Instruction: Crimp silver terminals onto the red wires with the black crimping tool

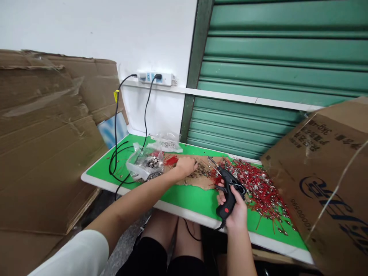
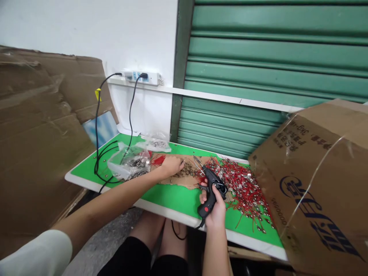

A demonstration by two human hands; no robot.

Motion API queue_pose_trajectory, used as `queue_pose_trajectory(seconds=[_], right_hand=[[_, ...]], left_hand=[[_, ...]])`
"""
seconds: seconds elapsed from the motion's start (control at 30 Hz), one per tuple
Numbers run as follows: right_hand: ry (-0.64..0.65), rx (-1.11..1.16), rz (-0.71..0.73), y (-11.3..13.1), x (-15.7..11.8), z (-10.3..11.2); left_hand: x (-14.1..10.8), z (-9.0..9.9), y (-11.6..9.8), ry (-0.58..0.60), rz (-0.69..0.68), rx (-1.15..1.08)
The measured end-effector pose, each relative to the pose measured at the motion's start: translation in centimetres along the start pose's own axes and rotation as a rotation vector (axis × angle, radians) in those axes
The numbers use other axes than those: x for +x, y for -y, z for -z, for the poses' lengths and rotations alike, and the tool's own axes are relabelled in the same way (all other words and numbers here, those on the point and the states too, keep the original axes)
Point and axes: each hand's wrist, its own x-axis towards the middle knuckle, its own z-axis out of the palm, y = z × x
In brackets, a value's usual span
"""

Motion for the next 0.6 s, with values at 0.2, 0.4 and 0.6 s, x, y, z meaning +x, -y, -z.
queue_pose_trajectory(seconds=[0.2,0.4,0.6], right_hand=[[0.003,0.008,0.010,0.0,0.0,-0.2],[-0.007,0.012,0.010,-0.1,0.0,-0.2],[-0.014,0.024,0.004,-0.1,0.1,-0.1]], left_hand=[[0.1,-0.6,0.7,-0.014,-0.023,0.005],[0.1,-0.5,0.9,-0.019,-0.030,0.004],[-0.1,0.0,1.3,-0.037,-0.035,-0.034]])
